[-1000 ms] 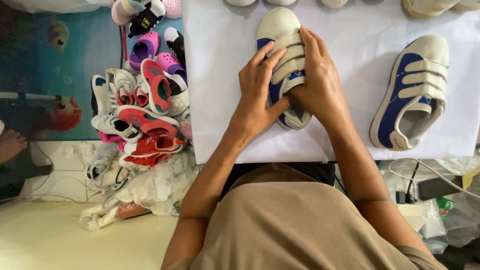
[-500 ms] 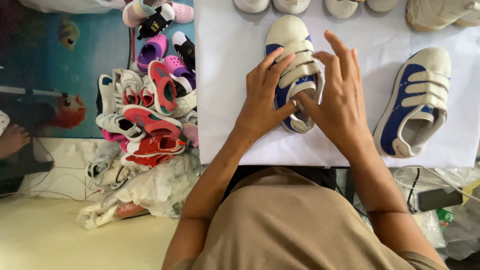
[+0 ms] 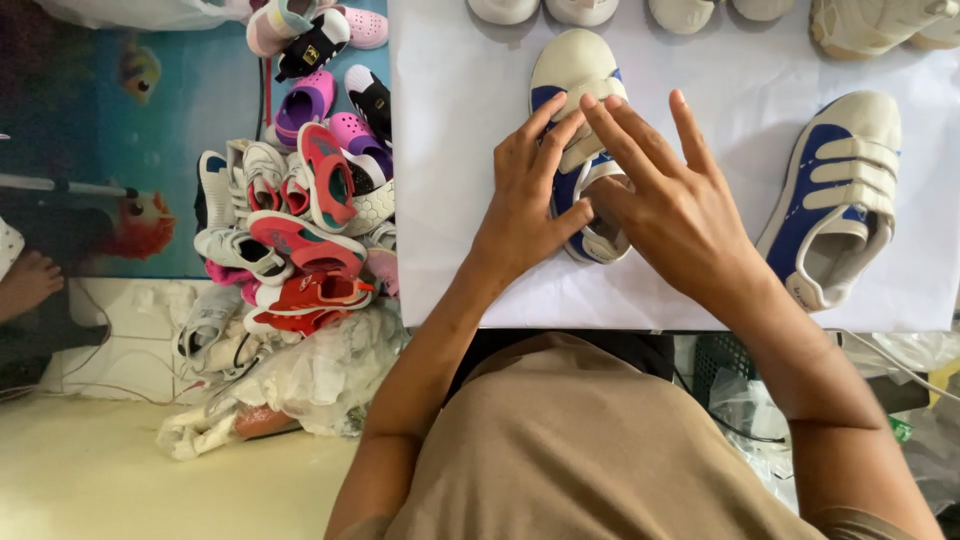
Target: Stuffing shoes with paper to maintain their shape and organizing them on a surface.
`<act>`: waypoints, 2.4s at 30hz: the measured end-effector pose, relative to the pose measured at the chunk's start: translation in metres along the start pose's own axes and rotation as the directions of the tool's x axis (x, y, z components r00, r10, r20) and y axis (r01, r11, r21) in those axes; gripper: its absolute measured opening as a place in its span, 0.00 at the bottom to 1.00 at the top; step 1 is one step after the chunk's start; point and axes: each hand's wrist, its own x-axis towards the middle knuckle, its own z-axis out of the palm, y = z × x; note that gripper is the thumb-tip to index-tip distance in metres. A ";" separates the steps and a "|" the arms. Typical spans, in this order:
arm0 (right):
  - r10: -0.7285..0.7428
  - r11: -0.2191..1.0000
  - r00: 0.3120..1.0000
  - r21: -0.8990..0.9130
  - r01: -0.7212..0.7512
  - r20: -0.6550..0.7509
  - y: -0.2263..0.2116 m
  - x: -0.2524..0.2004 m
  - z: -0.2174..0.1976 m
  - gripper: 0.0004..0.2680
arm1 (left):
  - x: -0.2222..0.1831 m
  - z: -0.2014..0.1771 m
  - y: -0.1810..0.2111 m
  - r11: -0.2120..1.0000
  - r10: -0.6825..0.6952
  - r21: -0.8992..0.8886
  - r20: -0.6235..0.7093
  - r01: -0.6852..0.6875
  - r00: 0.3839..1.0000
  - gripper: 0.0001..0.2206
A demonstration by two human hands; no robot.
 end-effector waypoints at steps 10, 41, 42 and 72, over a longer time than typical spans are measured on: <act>-0.166 0.985 0.976 0.026 0.171 -0.139 0.025 -0.003 0.017 0.02 | -0.003 0.003 -0.001 0.999 -0.015 0.039 0.017 0.014 1.000 0.42; 0.080 0.948 0.973 0.319 -0.008 -0.216 0.019 -0.010 0.019 0.09 | -0.005 0.000 0.010 0.996 -0.015 0.087 0.004 0.014 1.000 0.43; 0.145 0.922 0.970 0.383 -0.060 -0.197 0.018 -0.010 0.021 0.13 | -0.006 0.000 0.009 0.997 -0.016 0.074 0.003 0.016 1.000 0.43; 0.665 0.382 0.728 0.913 -0.144 -0.164 -0.044 -0.025 0.069 0.20 | 0.007 -0.019 0.074 0.807 0.386 0.532 -0.147 -0.256 0.911 0.08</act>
